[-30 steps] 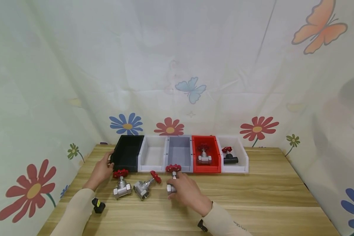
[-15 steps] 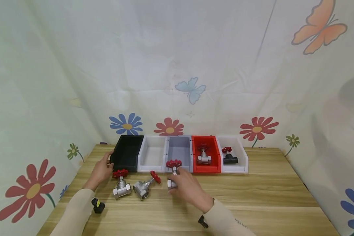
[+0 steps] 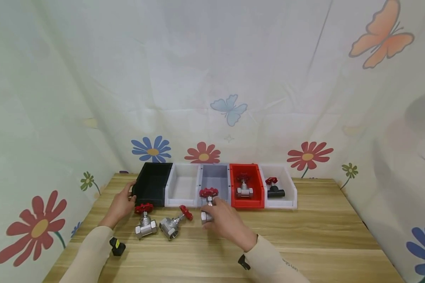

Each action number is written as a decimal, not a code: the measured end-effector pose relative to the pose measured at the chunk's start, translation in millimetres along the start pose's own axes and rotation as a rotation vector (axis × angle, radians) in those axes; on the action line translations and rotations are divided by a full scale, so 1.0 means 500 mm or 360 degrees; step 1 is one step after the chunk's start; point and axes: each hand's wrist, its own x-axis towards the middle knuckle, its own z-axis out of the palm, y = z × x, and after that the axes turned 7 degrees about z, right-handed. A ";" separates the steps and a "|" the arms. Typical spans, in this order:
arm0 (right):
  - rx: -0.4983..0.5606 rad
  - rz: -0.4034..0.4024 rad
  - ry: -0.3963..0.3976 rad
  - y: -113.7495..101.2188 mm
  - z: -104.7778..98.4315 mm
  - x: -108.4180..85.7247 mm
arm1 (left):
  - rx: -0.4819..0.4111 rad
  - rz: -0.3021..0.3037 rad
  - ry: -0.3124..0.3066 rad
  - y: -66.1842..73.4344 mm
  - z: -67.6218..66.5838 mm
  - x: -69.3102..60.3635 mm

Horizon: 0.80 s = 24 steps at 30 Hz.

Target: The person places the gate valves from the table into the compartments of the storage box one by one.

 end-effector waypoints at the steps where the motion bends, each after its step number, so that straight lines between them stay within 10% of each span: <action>1: 0.0000 -0.0004 0.0000 0.000 -0.002 0.001 | -0.0003 0.0000 -0.0002 0.000 0.000 0.000; 24: -0.0042 -0.0026 0.0029 0.009 -0.029 0.029 | -0.0002 -0.0016 -0.0027 0.006 -0.002 -0.002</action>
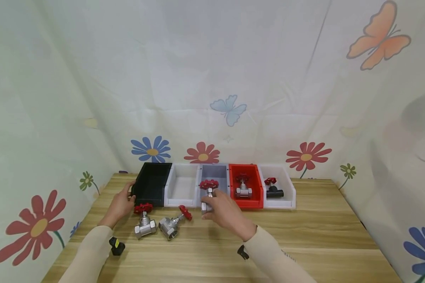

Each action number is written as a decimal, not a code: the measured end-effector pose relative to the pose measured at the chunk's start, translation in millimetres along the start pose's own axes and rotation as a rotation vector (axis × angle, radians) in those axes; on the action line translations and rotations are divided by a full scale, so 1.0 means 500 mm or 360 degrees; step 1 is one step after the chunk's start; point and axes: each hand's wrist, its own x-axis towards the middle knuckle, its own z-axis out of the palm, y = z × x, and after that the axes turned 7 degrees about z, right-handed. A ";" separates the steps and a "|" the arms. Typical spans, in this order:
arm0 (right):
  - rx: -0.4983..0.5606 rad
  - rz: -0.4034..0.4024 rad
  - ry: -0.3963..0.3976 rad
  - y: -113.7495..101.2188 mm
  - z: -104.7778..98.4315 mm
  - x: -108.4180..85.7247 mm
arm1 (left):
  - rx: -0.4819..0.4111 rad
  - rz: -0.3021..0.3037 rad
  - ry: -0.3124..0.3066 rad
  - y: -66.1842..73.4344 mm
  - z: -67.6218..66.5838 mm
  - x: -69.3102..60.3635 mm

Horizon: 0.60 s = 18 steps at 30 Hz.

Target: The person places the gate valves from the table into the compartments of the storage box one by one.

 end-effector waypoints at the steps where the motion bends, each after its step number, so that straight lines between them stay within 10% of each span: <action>1: -0.0002 -0.0002 0.0004 0.001 0.000 0.002 | -0.0002 0.0001 0.0000 0.000 0.000 0.000; 18: 0.0004 -0.0016 -0.0005 0.004 -0.005 0.025 | -0.0011 0.0011 0.0013 -0.001 -0.001 -0.001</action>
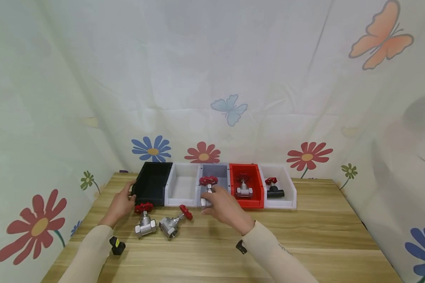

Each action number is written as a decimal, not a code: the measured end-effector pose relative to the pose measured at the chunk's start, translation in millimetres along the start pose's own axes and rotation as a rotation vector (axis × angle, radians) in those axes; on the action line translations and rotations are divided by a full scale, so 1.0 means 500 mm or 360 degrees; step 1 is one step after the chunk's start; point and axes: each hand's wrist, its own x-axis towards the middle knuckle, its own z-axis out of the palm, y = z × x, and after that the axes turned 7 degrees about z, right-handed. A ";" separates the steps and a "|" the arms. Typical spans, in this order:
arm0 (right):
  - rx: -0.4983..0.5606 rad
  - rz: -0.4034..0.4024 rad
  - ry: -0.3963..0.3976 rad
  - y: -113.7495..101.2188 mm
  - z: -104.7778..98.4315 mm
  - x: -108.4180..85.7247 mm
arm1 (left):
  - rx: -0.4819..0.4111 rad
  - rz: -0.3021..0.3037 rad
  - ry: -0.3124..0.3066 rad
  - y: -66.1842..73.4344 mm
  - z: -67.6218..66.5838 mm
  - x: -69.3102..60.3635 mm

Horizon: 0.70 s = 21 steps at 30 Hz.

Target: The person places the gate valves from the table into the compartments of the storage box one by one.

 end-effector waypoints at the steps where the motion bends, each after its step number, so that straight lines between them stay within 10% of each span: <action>1: 0.0002 0.0010 -0.0013 -0.001 -0.001 0.001 | 0.0002 0.0002 0.0002 0.000 0.000 0.000; 21: 0.0057 0.0057 -0.0069 0.013 -0.004 0.034 | 0.0007 -0.0012 0.0000 -0.002 0.003 0.001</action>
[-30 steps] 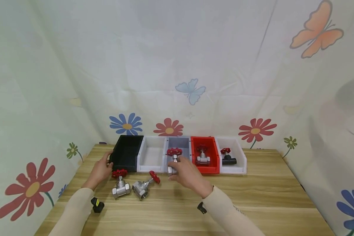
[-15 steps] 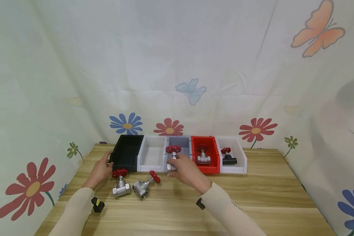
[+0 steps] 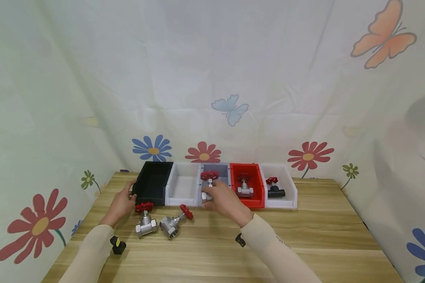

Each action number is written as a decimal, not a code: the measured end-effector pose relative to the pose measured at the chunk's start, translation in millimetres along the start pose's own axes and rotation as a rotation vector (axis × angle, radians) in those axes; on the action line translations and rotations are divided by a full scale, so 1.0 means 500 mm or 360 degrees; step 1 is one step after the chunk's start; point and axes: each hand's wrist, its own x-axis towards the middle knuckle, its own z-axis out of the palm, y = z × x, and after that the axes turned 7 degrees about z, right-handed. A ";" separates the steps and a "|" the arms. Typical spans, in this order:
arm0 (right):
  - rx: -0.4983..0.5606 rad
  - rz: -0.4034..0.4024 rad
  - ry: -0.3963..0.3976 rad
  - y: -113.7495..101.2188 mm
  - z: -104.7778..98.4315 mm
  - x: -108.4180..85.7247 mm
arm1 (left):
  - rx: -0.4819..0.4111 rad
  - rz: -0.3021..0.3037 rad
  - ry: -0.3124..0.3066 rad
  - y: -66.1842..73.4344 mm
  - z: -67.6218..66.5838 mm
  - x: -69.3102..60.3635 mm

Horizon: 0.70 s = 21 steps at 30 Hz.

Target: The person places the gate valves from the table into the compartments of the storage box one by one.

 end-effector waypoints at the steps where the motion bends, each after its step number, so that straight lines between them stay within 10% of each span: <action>1: -0.0005 -0.0009 0.0005 0.001 0.001 0.001 | -0.0001 0.0000 0.0002 0.000 -0.001 0.000; 21: -0.0029 0.0063 -0.0003 0.010 -0.010 0.031 | -0.0003 0.0005 0.0003 0.005 -0.005 -0.002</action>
